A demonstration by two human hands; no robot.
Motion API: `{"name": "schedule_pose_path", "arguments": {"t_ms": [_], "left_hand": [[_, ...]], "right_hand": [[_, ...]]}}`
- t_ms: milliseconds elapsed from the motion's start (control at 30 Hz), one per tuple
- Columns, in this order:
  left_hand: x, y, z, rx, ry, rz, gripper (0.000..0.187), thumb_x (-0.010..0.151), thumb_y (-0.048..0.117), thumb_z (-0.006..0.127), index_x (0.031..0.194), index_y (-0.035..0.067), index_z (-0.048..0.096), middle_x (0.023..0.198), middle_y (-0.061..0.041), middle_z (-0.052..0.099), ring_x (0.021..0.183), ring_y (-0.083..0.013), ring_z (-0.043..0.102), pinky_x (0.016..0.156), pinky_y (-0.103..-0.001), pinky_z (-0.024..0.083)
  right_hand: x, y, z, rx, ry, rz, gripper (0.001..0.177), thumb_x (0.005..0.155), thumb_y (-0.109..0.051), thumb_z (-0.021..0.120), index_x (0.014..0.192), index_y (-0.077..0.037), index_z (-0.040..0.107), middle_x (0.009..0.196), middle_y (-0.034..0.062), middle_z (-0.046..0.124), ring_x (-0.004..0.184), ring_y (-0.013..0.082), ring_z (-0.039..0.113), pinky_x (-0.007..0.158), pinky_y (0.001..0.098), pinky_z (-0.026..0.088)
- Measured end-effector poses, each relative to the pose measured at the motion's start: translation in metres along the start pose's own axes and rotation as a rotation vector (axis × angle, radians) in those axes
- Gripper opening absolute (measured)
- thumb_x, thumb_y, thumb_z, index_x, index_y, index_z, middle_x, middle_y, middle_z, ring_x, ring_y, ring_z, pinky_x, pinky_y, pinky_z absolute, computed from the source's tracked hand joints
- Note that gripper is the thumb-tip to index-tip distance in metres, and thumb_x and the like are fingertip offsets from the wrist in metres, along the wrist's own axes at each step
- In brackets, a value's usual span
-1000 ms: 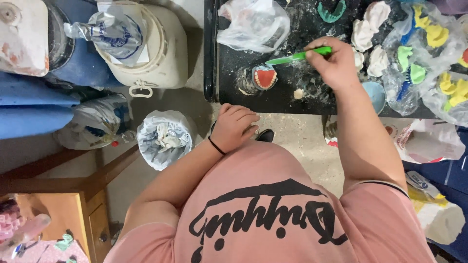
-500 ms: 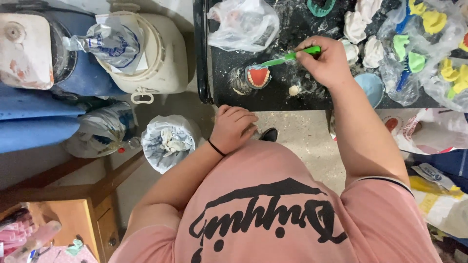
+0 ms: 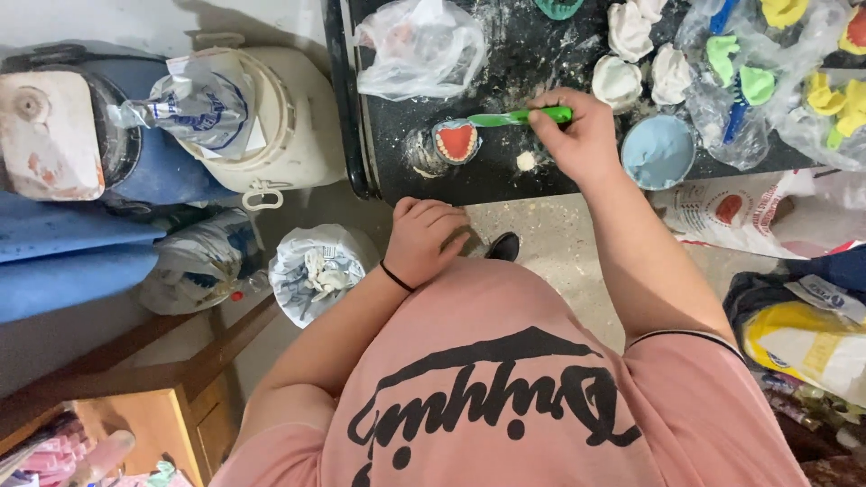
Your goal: The person is filling dental impression trays with blue dental stone using a spatula at a dental laboratory workbench.
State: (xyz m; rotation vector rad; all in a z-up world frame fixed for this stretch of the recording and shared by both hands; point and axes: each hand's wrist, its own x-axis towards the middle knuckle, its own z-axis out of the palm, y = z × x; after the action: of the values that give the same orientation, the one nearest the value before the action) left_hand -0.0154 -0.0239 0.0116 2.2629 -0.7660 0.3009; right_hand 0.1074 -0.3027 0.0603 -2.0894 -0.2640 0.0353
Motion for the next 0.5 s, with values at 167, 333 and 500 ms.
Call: {"name": "schedule_pose_path", "arguments": {"t_ms": [167, 333, 500], "left_hand": [[0.002, 0.003, -0.001, -0.001, -0.012, 0.005, 0.016, 0.093, 0.021, 0.077, 0.109, 0.017, 0.075, 0.109, 0.001, 0.077, 0.106, -0.0209, 0.069, 0.092, -0.042, 0.036], [-0.002, 0.002, 0.005, -0.042, -0.03, -0.047, 0.018, 0.095, 0.029, 0.075, 0.108, 0.017, 0.074, 0.106, 0.0, 0.074, 0.106, -0.0224, 0.07, 0.094, -0.044, 0.045], [-0.001, 0.005, 0.001, -0.049, -0.037, -0.044, 0.018, 0.094, 0.029, 0.076, 0.108, 0.016, 0.074, 0.104, -0.001, 0.074, 0.105, -0.0231, 0.07, 0.094, -0.044, 0.044]], "right_hand": [[-0.01, -0.002, 0.003, 0.015, 0.091, 0.002, 0.016, 0.107, -0.017, 0.07, 0.115, -0.004, 0.075, 0.095, 0.0066, 0.072, 0.074, 0.0123, 0.057, 0.065, 0.0287, 0.045], [-0.02, 0.009, 0.014, 0.138, 0.212, -0.089, 0.007, 0.101, 0.002, 0.076, 0.105, 0.007, 0.076, 0.091, 0.0245, 0.071, 0.09, 0.0238, 0.067, 0.072, 0.0411, 0.055], [-0.035, 0.007, 0.017, 0.12, 0.273, -0.105, 0.008, 0.101, 0.003, 0.074, 0.105, 0.01, 0.073, 0.094, 0.0328, 0.07, 0.084, 0.0432, 0.072, 0.06, 0.0435, 0.056]]}}
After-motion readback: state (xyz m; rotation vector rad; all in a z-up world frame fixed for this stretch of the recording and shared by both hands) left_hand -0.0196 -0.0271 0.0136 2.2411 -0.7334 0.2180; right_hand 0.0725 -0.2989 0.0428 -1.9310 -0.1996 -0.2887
